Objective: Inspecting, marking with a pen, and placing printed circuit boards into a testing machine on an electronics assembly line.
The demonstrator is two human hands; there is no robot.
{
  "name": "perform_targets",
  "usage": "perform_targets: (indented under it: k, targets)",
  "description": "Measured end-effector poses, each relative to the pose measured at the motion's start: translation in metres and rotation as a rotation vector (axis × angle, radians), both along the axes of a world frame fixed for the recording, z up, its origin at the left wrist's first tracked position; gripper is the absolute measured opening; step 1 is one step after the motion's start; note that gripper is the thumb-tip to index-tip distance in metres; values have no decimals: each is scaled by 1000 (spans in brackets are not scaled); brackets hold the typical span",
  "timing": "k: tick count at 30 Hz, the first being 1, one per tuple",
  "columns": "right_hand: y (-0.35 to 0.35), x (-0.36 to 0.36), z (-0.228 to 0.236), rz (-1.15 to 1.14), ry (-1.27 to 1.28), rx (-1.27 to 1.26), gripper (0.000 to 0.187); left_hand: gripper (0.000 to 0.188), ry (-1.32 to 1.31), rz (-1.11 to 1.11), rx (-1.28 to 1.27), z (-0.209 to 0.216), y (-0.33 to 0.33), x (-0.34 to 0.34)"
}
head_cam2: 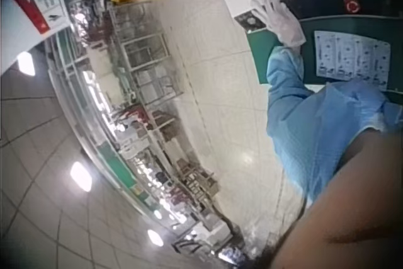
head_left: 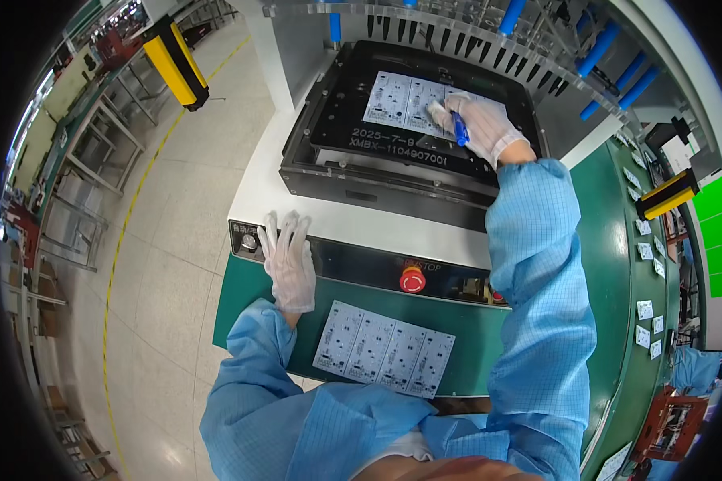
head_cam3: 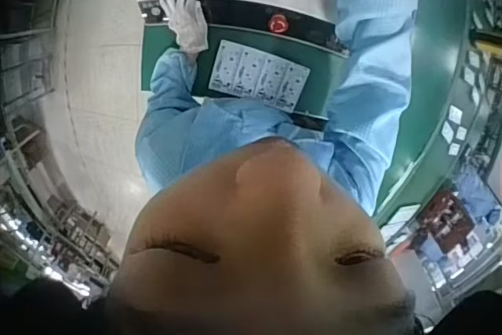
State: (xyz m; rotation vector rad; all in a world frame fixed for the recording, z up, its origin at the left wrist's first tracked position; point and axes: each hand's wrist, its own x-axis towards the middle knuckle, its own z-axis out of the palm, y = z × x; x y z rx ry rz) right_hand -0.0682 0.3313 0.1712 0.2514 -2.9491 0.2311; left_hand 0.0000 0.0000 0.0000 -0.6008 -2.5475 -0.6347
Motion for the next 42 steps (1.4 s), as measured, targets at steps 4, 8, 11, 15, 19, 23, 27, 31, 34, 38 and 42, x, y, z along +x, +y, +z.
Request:
perform_targets:
  k: [4,8,11,15,19,23,27,31,34,38,42]
  targets:
    - [2,-4,-8,-31,82,-74,49,45,21,-6,-13,5,2,-3]
    - [0,6,-7,-110,225,-190,43,42,29,-16,29,4,-1,-6]
    - [11,48,-7,-22,585,-411,26,46,26,-61,173,-2,-5,1]
    - [41,213,-28,-366,731,-585,23,41,112,-83,246,-17,-19,14]
    - [9,297,-113,-870,783,-1702,49,52,177,-67,158,-23,-30,7]
    - [-18,313,-178,-919,593,-1871,43,58,111,28,39,-15,-30,8]
    - [-14,295,-184,-837,543,17,19,63,197,119,-71,-7,-20,11]
    - [-37,302,-137,-570,441,-6,20,43,202,23,296,-4,-13,17]
    - [-104,281,-133,-145,472,-442,19,41,361,142,236,-6,-12,16]
    - [-176,270,-172,105,271,-294,14,38,407,187,292,-14,-18,11]
    - [-198,270,-199,202,257,-132,9,38,452,191,165,-20,-23,-2]
